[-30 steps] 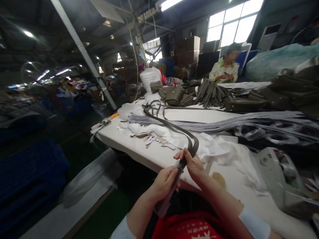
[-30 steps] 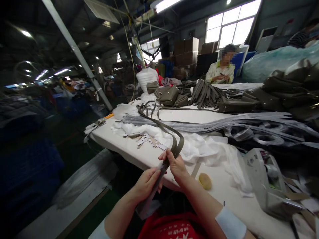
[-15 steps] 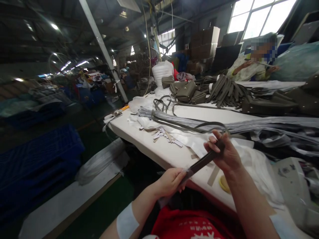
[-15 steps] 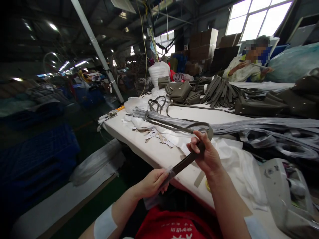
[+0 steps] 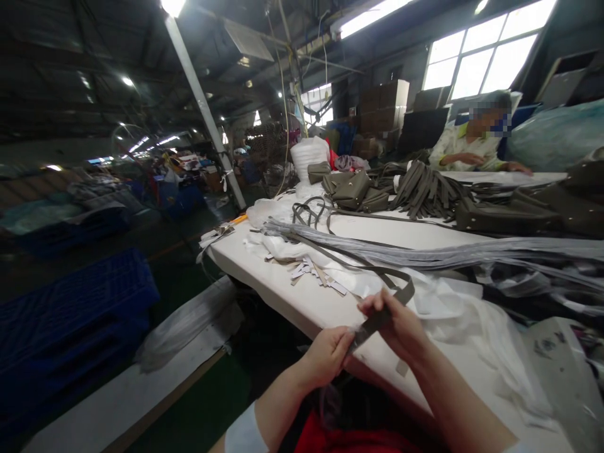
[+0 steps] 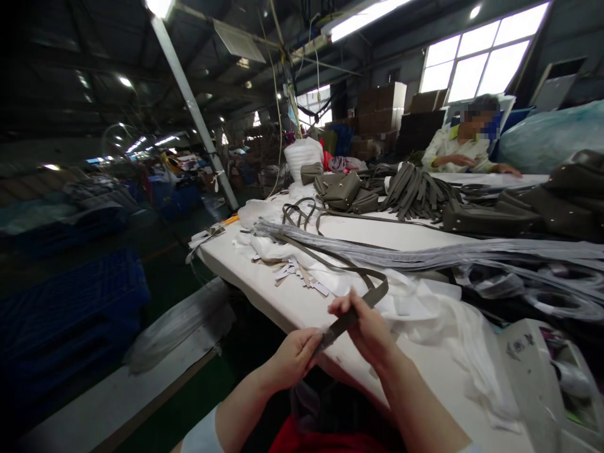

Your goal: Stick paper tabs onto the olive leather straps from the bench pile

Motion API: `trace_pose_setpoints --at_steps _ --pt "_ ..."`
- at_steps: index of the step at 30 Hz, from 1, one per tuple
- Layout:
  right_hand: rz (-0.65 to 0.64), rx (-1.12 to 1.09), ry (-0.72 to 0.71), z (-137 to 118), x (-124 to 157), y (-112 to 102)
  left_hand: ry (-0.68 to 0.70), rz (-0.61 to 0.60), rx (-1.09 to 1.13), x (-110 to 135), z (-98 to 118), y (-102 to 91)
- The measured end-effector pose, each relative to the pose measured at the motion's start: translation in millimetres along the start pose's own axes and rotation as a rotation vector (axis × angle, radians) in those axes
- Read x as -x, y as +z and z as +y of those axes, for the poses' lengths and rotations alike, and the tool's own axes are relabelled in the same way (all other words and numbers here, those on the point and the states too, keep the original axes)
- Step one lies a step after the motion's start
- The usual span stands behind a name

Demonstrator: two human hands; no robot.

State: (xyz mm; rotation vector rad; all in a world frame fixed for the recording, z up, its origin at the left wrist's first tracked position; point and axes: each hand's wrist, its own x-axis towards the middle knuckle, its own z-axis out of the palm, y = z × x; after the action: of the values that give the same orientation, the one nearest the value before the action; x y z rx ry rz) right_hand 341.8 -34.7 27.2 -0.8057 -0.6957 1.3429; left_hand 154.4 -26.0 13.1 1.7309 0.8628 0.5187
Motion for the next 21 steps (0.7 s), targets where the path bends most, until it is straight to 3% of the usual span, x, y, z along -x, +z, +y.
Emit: trace_pose_setpoints --at_steps 2,5,8,13,16,19,21 --pt "0.070 -0.158 -0.078 -22.0 -12.0 -12.0 -0.027 -0.046 -0.003 5.0 -8.6 -5.4" --pt "0.078 -0.102 -0.156 -37.9 -24.6 -21.0 -0.066 -0.097 0.028 7.6 -15.6 -7.5" --pt "0.073 0.103 -0.157 -19.2 -21.7 -11.2 -0.062 -0.086 0.091 1.2 -12.3 -1.2" --pt "-0.024 0.371 -0.014 30.8 0.4 17.7 0.029 0.083 0.154 -13.5 2.3 10.4" --pt "-0.054 0.191 0.040 22.8 -0.1 18.1 0.037 0.130 0.108 -11.4 2.3 9.2" --pt "0.021 -0.140 -0.020 -12.0 -15.1 3.9 0.018 0.065 0.073 -3.0 -5.8 4.9" --pt "0.051 -0.163 -0.081 -31.1 -26.0 -6.0 -0.001 0.006 0.089 1.3 -11.0 4.0"
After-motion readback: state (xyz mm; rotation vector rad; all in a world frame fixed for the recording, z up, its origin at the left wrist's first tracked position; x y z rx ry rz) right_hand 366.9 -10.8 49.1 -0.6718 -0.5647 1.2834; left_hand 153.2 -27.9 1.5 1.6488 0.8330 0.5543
